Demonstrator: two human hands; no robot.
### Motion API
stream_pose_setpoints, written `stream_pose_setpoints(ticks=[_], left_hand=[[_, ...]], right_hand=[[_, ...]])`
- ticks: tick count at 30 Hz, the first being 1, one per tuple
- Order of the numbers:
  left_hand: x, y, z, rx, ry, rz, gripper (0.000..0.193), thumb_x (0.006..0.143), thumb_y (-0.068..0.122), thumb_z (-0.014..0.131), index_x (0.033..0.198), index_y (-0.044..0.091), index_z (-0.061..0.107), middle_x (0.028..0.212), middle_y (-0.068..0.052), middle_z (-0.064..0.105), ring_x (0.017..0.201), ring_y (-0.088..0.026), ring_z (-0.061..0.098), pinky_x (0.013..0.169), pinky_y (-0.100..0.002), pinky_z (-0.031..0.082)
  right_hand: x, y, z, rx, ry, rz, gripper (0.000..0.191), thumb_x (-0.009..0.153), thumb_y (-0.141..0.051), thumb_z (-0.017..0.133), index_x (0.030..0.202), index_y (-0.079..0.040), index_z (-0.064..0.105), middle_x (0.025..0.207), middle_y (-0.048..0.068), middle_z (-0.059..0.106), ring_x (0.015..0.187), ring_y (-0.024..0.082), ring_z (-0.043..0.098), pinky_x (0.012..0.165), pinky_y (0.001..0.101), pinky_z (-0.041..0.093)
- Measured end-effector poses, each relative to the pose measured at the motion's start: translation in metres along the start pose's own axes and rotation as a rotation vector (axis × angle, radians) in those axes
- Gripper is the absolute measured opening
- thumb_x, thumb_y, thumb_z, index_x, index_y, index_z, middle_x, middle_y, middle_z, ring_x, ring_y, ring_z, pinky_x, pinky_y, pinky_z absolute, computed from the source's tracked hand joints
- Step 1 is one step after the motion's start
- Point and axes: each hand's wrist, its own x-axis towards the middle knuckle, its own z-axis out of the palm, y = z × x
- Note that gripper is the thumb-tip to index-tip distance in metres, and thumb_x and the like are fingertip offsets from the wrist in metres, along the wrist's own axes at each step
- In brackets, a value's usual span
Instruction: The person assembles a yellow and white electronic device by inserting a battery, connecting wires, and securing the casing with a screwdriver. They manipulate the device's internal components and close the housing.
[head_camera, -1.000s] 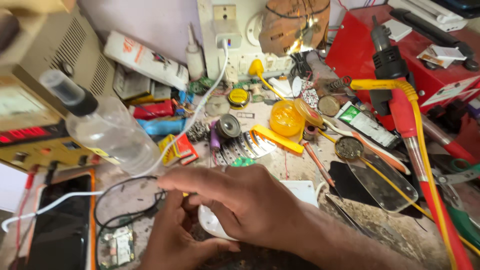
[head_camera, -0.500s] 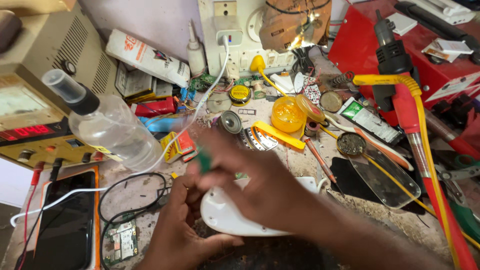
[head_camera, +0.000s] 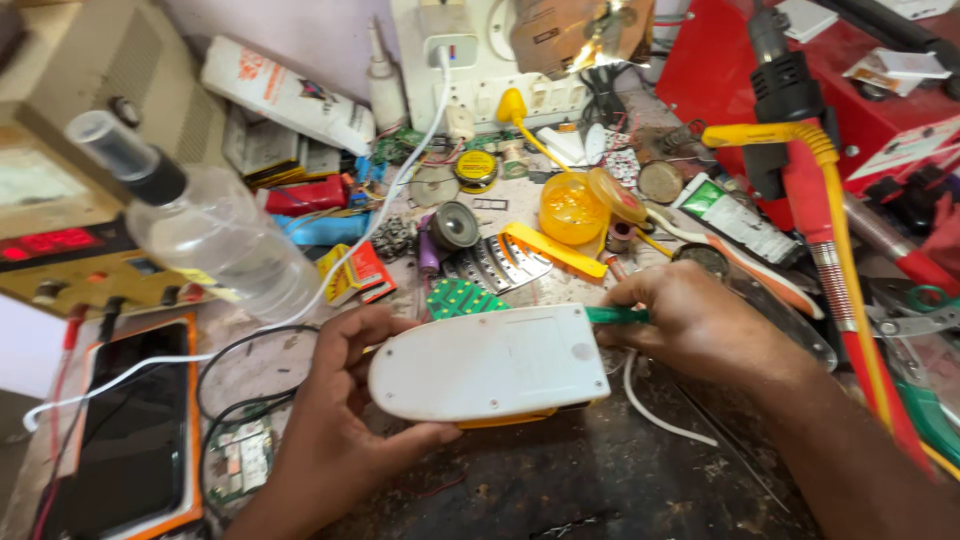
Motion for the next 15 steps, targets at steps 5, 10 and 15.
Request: stream_pose_setpoints(ticks=[5, 10, 15], left_hand=[[-0.001, -0.006, 0.001, -0.065, -0.024, 0.046, 0.109, 0.059, 0.010, 0.096, 0.145, 0.008, 0.031, 0.143, -0.015, 0.059, 0.131, -0.023, 0.061, 0.107, -0.036, 0.052], [0.008, -0.007, 0.018, -0.056, 0.018, 0.051, 0.113, 0.058, 0.013, 0.097, 0.147, 0.009, 0.028, 0.145, -0.017, 0.058, 0.131, -0.024, 0.062, 0.105, -0.037, 0.051], [0.017, -0.003, 0.026, -0.019, 0.034, -0.052, 0.112, 0.057, 0.012, 0.097, 0.145, 0.010, 0.028, 0.144, -0.016, 0.060, 0.125, -0.022, 0.066, 0.099, -0.036, 0.057]], right_hand=[[0.003, -0.006, 0.002, -0.061, 0.074, -0.162, 0.030, 0.080, -0.021, 0.084, 0.108, -0.013, 0.079, 0.094, 0.010, 0.079, 0.085, 0.023, 0.075, 0.079, 0.0371, 0.058], [0.001, -0.001, -0.017, 0.217, 0.280, -0.091, 0.016, 0.089, -0.014, 0.071, 0.103, -0.009, 0.076, 0.084, 0.009, 0.079, 0.077, 0.019, 0.070, 0.072, 0.0349, 0.055], [-0.015, -0.041, -0.015, 0.349, 0.197, -0.450, 0.012, 0.095, -0.014, 0.073, 0.104, -0.009, 0.078, 0.079, 0.010, 0.072, 0.070, 0.020, 0.060, 0.061, 0.0358, 0.047]])
